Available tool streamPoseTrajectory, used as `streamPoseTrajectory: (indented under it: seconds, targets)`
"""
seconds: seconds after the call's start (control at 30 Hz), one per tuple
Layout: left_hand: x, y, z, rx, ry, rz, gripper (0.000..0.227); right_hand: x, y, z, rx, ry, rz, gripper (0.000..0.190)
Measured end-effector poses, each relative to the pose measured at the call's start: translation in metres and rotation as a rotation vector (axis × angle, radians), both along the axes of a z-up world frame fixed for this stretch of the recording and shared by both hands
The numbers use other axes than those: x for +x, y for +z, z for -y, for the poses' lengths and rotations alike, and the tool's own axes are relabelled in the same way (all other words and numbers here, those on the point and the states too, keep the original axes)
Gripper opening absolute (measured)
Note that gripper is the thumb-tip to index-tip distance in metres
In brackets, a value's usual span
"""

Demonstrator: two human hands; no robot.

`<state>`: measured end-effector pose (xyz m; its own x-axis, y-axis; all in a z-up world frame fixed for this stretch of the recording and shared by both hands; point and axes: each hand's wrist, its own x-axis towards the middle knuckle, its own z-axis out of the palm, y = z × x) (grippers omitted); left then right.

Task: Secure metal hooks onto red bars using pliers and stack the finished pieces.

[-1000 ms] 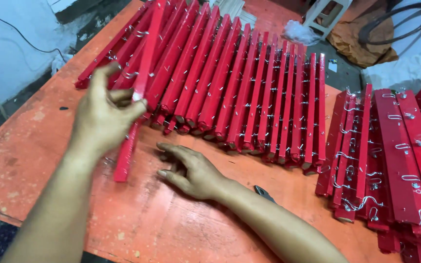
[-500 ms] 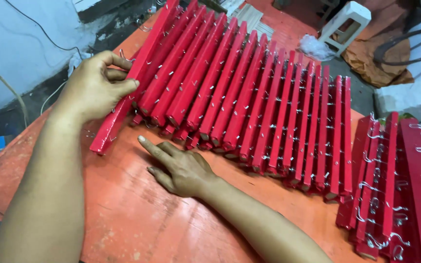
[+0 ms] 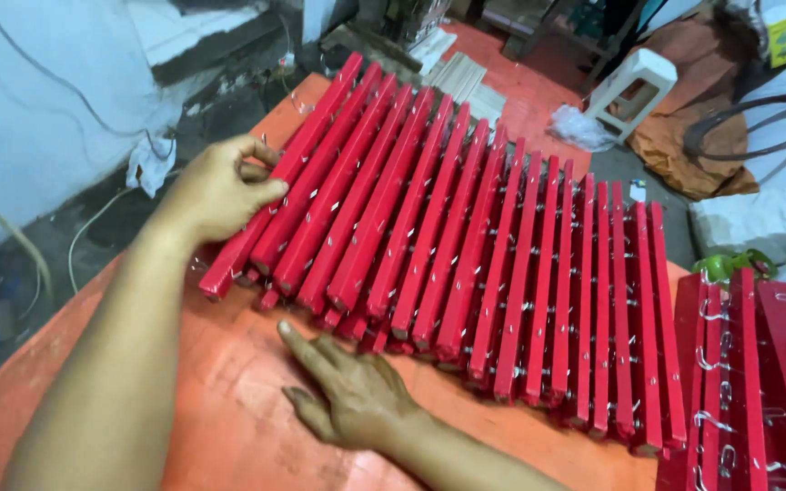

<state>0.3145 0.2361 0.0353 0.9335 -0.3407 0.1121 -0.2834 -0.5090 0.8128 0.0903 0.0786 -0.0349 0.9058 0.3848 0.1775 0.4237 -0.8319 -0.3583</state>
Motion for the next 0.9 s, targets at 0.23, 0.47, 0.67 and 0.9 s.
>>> streamPoseTrajectory:
  seconds: [0.23,0.47,0.67,0.9]
  targets:
    - [0.036,-0.014,0.021,0.033,-0.023,-0.031,0.030,-0.001,0.009,-0.002,0.040,-0.009,0.043,0.065]
    - [0.048,-0.019,0.028,0.013,-0.020,-0.044,0.026,0.003,0.004,-0.001,0.014,-0.010,-0.046,0.068]
    - [0.052,-0.020,0.027,0.040,-0.007,-0.017,0.028,0.005,-0.001,0.001,0.022,-0.019,-0.041,0.073]
    - [0.058,-0.024,0.025,0.106,-0.024,-0.058,0.037,0.001,-0.004,0.001,0.053,-0.036,-0.011,0.079]
